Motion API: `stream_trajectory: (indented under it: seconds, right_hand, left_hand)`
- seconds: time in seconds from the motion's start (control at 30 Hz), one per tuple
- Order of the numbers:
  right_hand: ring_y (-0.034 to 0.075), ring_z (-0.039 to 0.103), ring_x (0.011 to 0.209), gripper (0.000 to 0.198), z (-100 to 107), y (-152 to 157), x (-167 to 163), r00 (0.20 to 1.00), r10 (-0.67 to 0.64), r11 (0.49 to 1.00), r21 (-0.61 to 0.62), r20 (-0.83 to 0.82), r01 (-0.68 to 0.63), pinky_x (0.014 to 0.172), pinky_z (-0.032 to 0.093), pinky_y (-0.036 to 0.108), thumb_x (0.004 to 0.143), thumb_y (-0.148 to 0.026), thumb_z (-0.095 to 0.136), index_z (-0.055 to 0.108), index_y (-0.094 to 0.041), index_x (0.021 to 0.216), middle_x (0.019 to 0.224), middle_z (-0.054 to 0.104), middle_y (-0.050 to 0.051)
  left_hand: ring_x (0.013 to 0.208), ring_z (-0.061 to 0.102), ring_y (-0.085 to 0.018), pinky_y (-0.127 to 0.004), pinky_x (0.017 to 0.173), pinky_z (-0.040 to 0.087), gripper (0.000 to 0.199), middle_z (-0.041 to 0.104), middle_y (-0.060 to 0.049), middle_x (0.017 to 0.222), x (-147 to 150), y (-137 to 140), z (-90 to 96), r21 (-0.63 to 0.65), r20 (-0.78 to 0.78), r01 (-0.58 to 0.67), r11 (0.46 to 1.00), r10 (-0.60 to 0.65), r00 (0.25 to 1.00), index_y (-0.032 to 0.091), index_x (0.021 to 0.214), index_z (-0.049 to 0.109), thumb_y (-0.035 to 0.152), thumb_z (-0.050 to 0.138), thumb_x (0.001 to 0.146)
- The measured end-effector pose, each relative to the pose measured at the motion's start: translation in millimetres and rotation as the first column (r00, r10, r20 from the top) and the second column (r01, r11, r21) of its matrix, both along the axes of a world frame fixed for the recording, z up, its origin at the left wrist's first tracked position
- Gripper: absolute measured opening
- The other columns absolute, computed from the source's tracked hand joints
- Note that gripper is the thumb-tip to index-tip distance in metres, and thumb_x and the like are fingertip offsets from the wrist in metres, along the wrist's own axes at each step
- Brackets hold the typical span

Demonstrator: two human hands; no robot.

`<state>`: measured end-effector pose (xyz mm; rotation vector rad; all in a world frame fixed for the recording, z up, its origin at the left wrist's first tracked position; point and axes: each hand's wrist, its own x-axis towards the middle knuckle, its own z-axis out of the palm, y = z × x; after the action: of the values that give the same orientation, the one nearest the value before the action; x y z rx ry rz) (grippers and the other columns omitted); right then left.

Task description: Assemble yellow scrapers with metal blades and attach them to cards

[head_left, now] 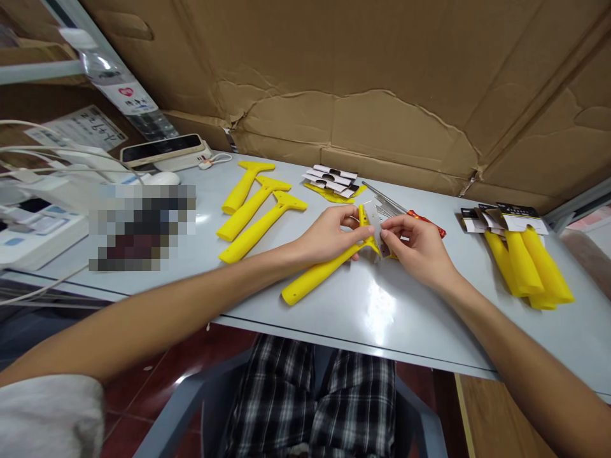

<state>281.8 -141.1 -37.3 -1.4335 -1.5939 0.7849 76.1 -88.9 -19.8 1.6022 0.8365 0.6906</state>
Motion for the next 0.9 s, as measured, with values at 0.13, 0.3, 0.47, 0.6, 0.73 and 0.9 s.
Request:
stream_trajectory:
  seconds: [0.13,0.3,0.47,0.6,0.73,0.9]
  right_hand:
    - [0.011,0.066,0.079,0.036,-0.6,-1.4,-1.6,1.0,-0.004,1.0,0.017,0.019,0.004,0.075,0.057,0.026,0.092,-0.044,0.066,0.071,-0.014,0.11,0.092,0.07,0.007]
    - [0.011,0.067,0.08,0.035,-3.6,-0.8,0.1,0.998,-0.009,0.997,0.076,0.066,0.004,0.076,0.057,0.026,0.094,-0.044,0.064,0.071,-0.014,0.111,0.093,0.07,0.007]
    - [0.011,0.067,0.081,0.033,-5.0,0.6,2.1,0.988,-0.034,0.99,0.143,0.151,0.012,0.073,0.056,0.024,0.095,-0.042,0.063,0.072,-0.015,0.111,0.095,0.07,0.006]
    - [0.011,0.066,0.08,0.033,-2.7,0.4,1.5,0.99,-0.013,0.993,0.116,0.138,-0.003,0.073,0.056,0.024,0.094,-0.041,0.063,0.072,-0.014,0.111,0.094,0.07,0.006]
    - [0.011,0.065,0.077,0.033,-0.8,-0.5,0.3,0.994,0.003,0.997,0.081,0.107,-0.012,0.071,0.056,0.024,0.093,-0.041,0.063,0.071,-0.014,0.11,0.092,0.07,0.007]
    - [0.011,0.066,0.079,0.037,2.3,-1.9,-2.5,0.999,0.042,0.999,0.007,0.009,-0.042,0.068,0.056,0.022,0.088,-0.043,0.071,0.068,-0.013,0.109,0.093,0.07,0.007]
  left_hand:
    - [0.061,0.067,-0.013,-0.028,0.051,0.06,0.013,0.072,-0.009,0.096,0.1,0.8,-1.9,0.016,0.005,-0.013,1.0,0.013,1.0,0.013,0.095,0.066,0.026,0.067,0.095]
    - [0.074,0.069,-0.015,-0.025,0.055,0.059,0.011,0.073,-0.011,0.1,1.0,1.0,-0.9,0.053,0.029,-0.01,0.999,0.008,1.0,0.012,0.094,0.068,0.023,0.067,0.094]
    - [0.063,0.068,-0.013,-0.027,0.054,0.059,0.012,0.074,-0.01,0.097,-0.1,2.6,-2.2,0.056,0.003,-0.001,0.998,0.001,1.0,0.013,0.094,0.067,0.025,0.067,0.095]
    - [0.058,0.066,-0.01,-0.026,0.052,0.058,0.012,0.074,-0.01,0.097,0.6,1.9,-1.5,0.043,0.009,-0.013,0.999,0.013,1.0,0.013,0.091,0.066,0.024,0.067,0.095]
    - [0.062,0.067,-0.012,-0.024,0.051,0.058,0.008,0.073,-0.008,0.091,3.1,-1.1,2.0,0.002,0.019,-0.041,0.999,0.041,0.999,0.012,0.093,0.068,0.019,0.067,0.094]
    - [0.061,0.067,-0.013,-0.026,0.051,0.059,0.011,0.072,-0.007,0.085,3.1,-0.4,-0.5,0.001,0.035,-0.046,0.999,0.046,0.998,0.011,0.094,0.07,0.022,0.069,0.093]
